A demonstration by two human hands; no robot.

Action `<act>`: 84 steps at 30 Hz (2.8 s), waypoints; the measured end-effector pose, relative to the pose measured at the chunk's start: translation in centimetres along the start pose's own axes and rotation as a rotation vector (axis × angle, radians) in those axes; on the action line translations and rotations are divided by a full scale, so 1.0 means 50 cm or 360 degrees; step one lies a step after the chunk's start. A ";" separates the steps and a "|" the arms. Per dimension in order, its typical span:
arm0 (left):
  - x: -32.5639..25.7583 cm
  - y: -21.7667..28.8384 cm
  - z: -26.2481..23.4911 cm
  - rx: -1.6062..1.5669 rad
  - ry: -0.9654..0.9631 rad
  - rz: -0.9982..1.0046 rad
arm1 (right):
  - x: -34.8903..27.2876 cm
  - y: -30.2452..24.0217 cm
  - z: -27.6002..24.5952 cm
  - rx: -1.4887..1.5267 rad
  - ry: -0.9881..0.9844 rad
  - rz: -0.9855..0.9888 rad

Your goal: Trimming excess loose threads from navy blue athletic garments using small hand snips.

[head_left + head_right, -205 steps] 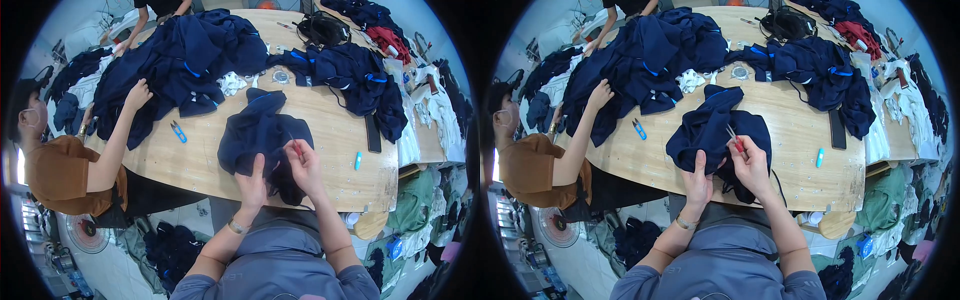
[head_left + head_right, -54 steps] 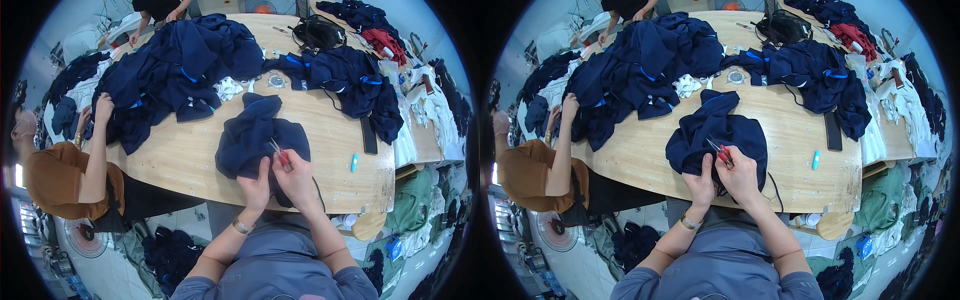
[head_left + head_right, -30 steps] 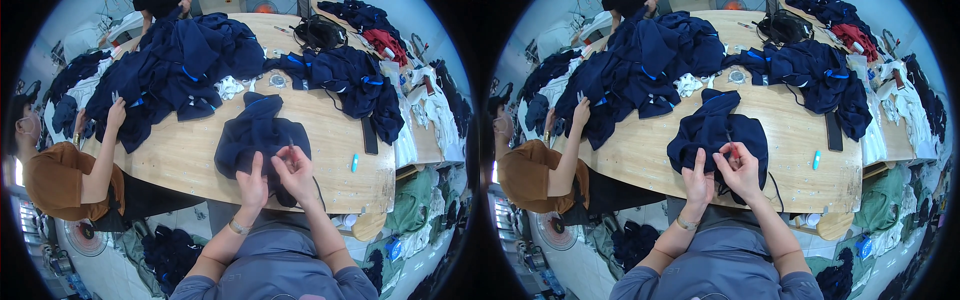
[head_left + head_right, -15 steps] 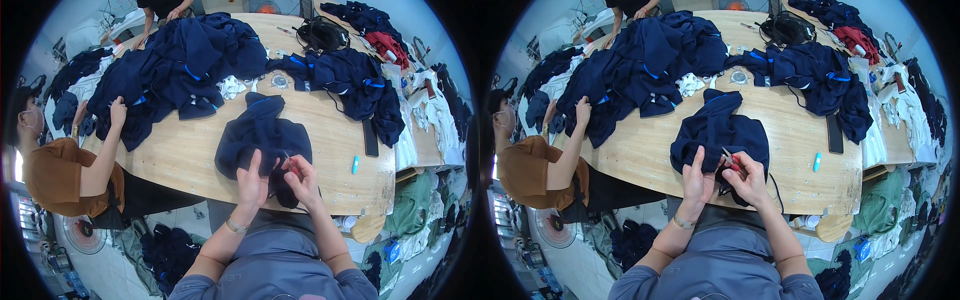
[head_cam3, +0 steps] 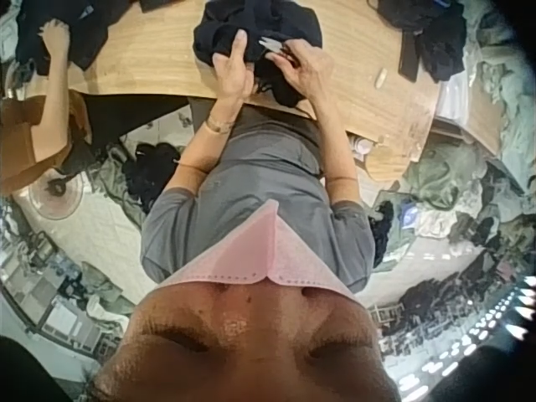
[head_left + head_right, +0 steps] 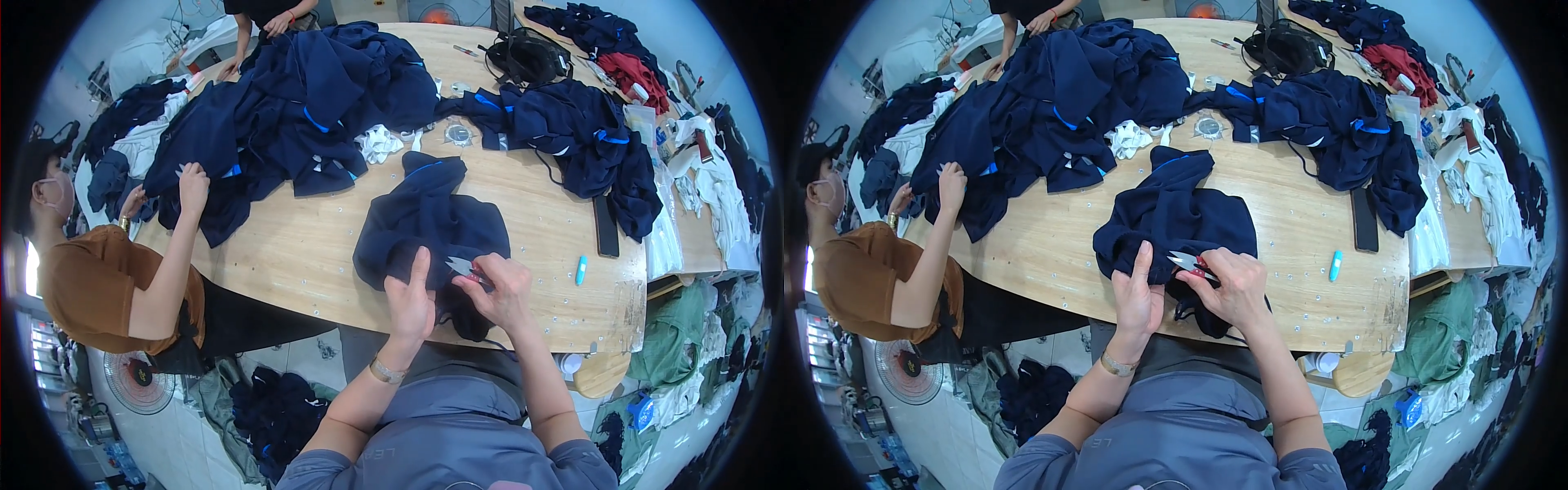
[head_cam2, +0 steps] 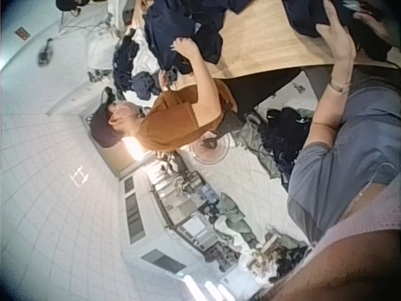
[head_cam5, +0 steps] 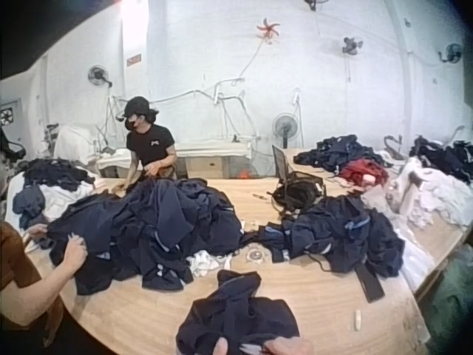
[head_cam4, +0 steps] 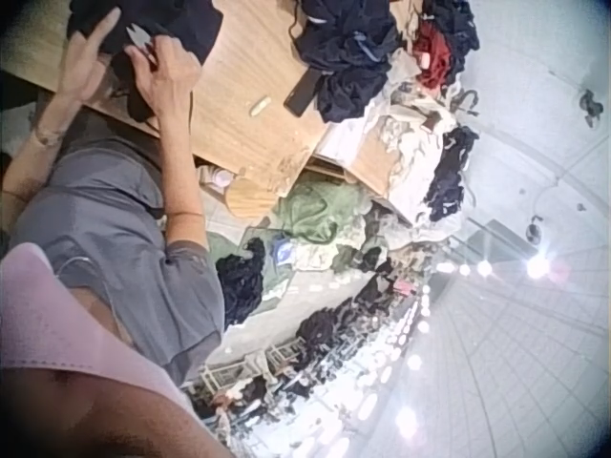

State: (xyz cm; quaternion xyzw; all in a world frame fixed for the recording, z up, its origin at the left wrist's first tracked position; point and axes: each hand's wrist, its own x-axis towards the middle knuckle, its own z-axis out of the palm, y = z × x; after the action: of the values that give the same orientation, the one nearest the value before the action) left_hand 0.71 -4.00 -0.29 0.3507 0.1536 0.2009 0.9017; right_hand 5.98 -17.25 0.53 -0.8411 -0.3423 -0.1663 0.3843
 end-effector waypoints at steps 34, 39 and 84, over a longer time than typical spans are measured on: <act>-0.006 -0.002 -0.004 0.0152 -0.0003 0.0014 | 0.014 0.004 -0.007 -0.0249 0.0066 -0.0194; -0.003 0.014 0.020 -0.0042 -0.0039 -0.0110 | 0.003 0.006 0.011 0.0210 0.0291 0.0117; 0.001 0.019 0.001 -0.0160 -0.0103 -0.0265 | 0.005 -0.006 0.003 -0.0029 0.0046 -0.0071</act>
State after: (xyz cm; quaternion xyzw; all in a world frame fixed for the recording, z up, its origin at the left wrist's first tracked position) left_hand 0.53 -3.34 0.38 0.2972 0.1428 0.1213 0.9362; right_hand 5.95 -16.85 0.74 -0.8343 -0.3537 -0.1901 0.3777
